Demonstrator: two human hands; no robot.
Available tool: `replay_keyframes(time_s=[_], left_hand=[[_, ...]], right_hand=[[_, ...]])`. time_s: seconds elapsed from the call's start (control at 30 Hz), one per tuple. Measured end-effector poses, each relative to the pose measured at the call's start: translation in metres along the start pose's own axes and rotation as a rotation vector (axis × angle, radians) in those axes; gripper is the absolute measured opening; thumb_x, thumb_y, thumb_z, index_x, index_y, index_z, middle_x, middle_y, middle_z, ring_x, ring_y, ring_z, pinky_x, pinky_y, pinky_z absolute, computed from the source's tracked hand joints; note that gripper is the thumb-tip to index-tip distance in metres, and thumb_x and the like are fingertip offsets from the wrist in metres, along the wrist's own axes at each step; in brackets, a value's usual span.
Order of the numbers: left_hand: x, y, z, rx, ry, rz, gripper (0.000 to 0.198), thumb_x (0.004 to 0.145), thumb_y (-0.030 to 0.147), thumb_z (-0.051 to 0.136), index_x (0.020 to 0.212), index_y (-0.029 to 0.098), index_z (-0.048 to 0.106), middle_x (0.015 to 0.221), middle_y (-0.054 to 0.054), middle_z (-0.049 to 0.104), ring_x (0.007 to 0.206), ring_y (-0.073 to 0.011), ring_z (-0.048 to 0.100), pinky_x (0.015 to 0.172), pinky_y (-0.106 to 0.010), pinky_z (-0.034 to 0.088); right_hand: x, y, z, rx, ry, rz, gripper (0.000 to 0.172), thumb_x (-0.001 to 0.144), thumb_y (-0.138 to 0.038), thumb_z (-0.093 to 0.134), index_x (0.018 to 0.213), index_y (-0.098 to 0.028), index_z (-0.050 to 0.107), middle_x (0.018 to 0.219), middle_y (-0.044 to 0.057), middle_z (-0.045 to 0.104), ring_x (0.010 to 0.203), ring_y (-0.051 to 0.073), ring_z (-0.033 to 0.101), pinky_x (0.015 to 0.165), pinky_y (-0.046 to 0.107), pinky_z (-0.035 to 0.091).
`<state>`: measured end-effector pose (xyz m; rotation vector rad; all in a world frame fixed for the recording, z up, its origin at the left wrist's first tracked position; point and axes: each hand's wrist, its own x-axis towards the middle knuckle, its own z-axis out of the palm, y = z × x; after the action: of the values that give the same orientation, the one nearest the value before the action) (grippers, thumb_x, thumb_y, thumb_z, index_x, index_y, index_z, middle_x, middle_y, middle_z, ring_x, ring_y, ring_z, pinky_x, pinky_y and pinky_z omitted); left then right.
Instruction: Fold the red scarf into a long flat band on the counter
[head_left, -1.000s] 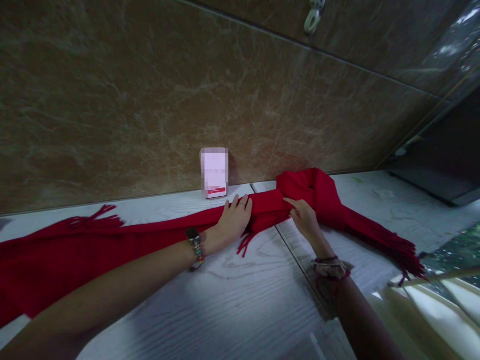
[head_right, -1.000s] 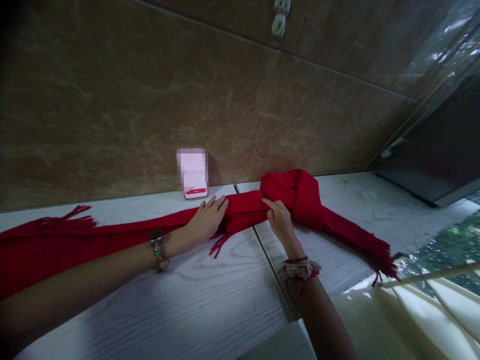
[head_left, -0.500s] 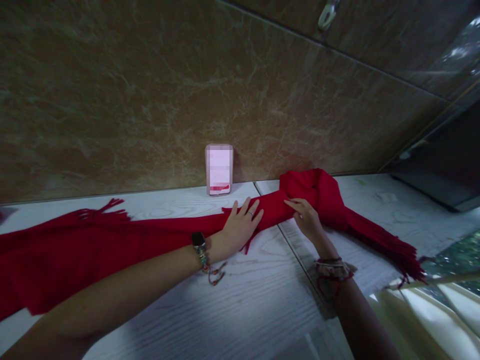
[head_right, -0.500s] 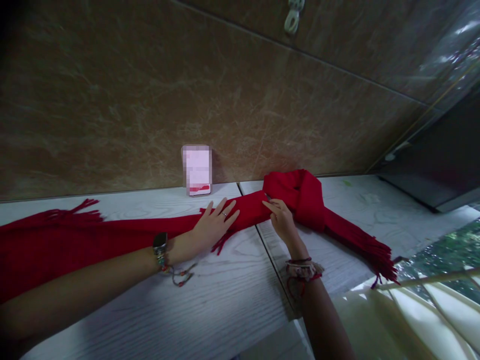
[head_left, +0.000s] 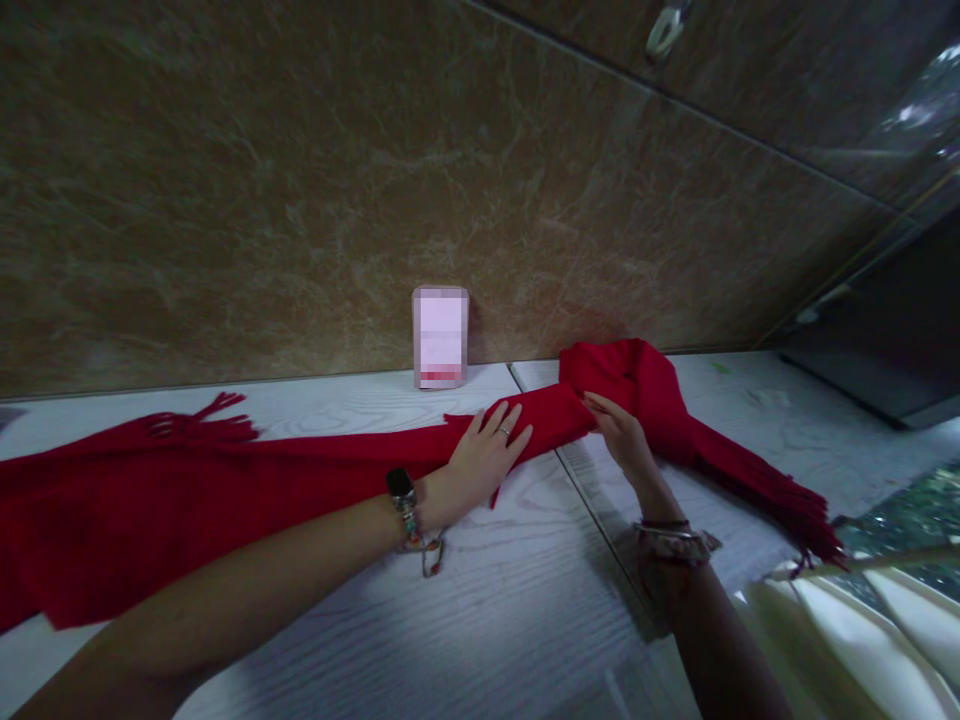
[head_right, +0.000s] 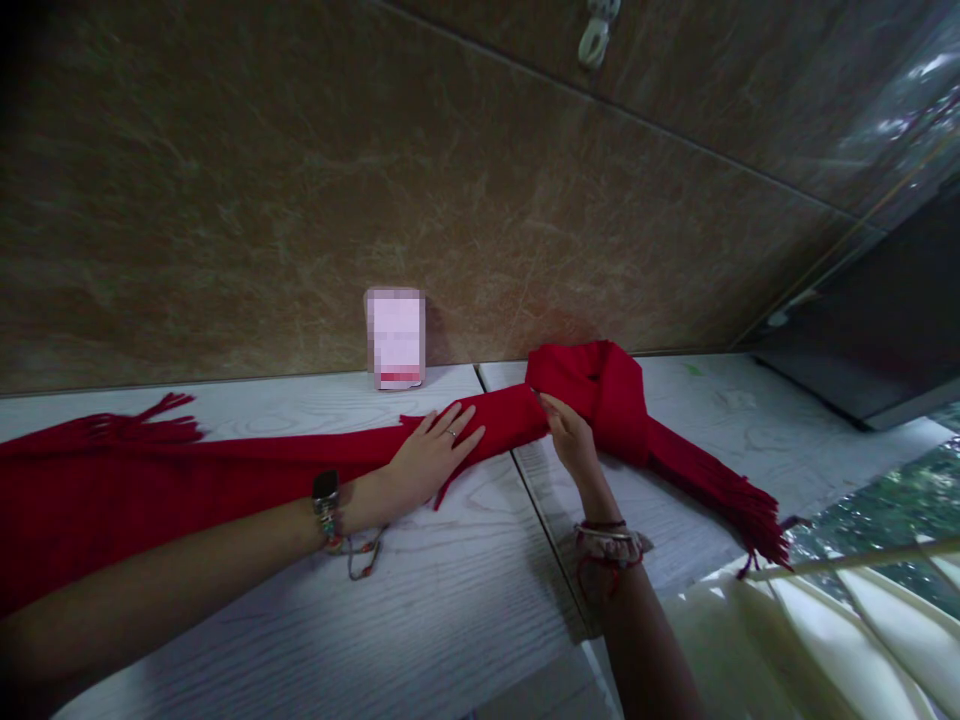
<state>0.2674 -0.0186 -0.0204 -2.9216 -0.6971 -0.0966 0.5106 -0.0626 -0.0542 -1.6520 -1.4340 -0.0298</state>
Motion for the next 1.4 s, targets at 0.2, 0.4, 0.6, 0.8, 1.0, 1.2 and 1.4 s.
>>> replay_keyframes(time_s=[0.2,0.4,0.6,0.8,1.0,1.2,1.4], left_hand=[[0.005,-0.010,-0.011,-0.051,0.021,-0.085,0.055,0.083,0.001,0.039,0.136,0.015,0.032,0.142,-0.020,0.025,0.125,-0.0298,0.036,0.086,-0.037,0.047],[0.006,-0.010,-0.011,0.039,0.117,-0.083,0.048,0.086,0.002,0.035,0.132,0.012,0.039,0.136,-0.018,0.038,0.127,-0.0258,0.033,0.096,-0.039,0.040],[-0.006,0.000,0.001,0.002,-0.050,-0.070,0.056,0.085,0.003,0.037,0.139,0.018,0.027,0.144,-0.015,0.023,0.131,-0.0319,0.023,0.093,-0.055,0.038],[-0.003,-0.001,-0.002,-0.015,-0.025,-0.066,0.055,0.087,0.008,0.041,0.138,0.023,0.029,0.144,-0.014,0.024,0.132,-0.0332,0.020,0.095,-0.060,0.031],[-0.003,0.000,0.003,-0.058,-0.070,-0.022,0.059,0.085,0.005,0.043,0.139,0.020,0.026,0.145,-0.014,0.021,0.133,-0.0319,0.017,0.099,-0.055,0.029],[-0.008,-0.004,-0.003,-0.170,-0.152,-0.033,0.068,0.081,-0.002,0.040,0.141,0.023,0.018,0.148,-0.013,0.009,0.133,-0.0341,0.012,0.094,-0.056,0.034],[-0.008,-0.002,-0.003,-0.212,-0.158,-0.144,0.070,0.082,0.000,0.040,0.141,0.030,0.016,0.148,-0.013,0.008,0.129,-0.0440,0.014,0.083,-0.069,0.034]], right_hand=[[0.024,-0.003,0.003,0.123,-0.087,0.160,0.041,0.063,-0.023,0.061,0.103,-0.017,0.061,0.079,0.005,0.068,0.064,0.016,0.064,0.062,0.030,0.054],[0.040,-0.004,-0.009,0.140,-0.071,0.119,0.040,0.061,-0.017,0.062,0.101,-0.019,0.063,0.087,0.006,0.067,0.076,0.017,0.063,0.066,0.031,0.053],[0.024,0.004,0.003,0.117,-0.159,0.143,0.037,0.062,-0.013,0.057,0.097,-0.019,0.065,0.078,0.004,0.067,0.068,0.015,0.062,0.062,0.029,0.052],[0.028,0.005,0.004,0.063,-0.113,0.117,0.040,0.067,-0.015,0.055,0.106,-0.018,0.063,0.087,0.006,0.067,0.070,0.015,0.062,0.066,0.029,0.052],[0.026,0.006,0.012,-0.085,-0.133,0.083,0.040,0.066,-0.010,0.050,0.103,-0.019,0.064,0.090,0.006,0.069,0.072,0.017,0.063,0.068,0.031,0.053],[0.024,0.001,0.009,-0.173,-0.127,0.041,0.041,0.067,-0.011,0.049,0.103,-0.021,0.064,0.089,0.005,0.068,0.074,0.019,0.062,0.074,0.036,0.052],[0.026,-0.030,0.011,-0.280,-0.108,-0.104,0.037,0.080,-0.018,0.041,0.112,-0.017,0.059,0.116,0.013,0.058,0.110,0.025,0.051,0.095,0.046,0.039]])
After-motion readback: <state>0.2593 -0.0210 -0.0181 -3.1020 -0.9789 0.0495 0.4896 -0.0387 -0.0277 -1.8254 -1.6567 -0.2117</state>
